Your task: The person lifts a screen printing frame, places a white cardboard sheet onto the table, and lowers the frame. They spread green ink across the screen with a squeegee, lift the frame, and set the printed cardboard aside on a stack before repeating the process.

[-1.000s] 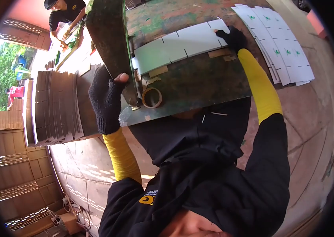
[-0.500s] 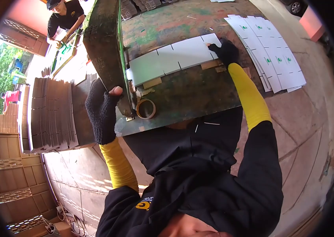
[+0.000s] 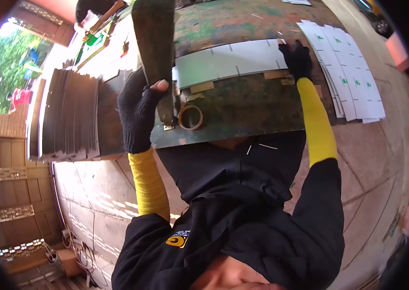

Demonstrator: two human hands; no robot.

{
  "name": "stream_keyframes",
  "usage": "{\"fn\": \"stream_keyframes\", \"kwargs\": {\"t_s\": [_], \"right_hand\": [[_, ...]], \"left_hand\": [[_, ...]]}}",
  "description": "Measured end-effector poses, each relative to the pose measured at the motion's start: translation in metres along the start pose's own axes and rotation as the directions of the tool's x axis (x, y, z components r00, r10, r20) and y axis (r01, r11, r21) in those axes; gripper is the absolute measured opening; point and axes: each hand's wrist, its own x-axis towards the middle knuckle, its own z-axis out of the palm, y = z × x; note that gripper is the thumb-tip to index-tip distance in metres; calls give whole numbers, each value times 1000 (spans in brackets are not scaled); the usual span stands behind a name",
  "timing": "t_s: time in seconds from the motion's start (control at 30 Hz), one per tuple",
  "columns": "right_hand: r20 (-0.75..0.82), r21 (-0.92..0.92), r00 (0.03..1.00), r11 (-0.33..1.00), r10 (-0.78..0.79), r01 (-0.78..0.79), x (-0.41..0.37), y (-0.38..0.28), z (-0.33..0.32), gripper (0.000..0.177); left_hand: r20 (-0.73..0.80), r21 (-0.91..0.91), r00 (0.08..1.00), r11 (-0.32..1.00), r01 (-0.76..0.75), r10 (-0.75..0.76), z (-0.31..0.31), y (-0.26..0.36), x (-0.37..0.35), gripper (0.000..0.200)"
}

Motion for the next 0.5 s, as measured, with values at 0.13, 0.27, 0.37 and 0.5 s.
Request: {"fn": "stream_keyframes", "kwargs": {"t_s": [0.13,0.27,0.37,0.5], "right_hand": [[-156,374,955,880,-252,294,-94,-106,-31,55],[117,736,795,589,-595,332,-220,-210,-49,41],[-170,621,756,527,-633,581,-248,-213,-50,40],[26,497,870,761,-493,417,-259,-184,-54,43]], "left_hand": [[-26,-33,1000,999,0,-1,-6,4,-3,33],[-58,-137,998,991,1,-9,-5,-1,-4,33],[-82,-146,996,989,21,-33,-9,-14,-6,34],[-71,-120,997,993,2,-11,-9,-15,-6,34]]}}
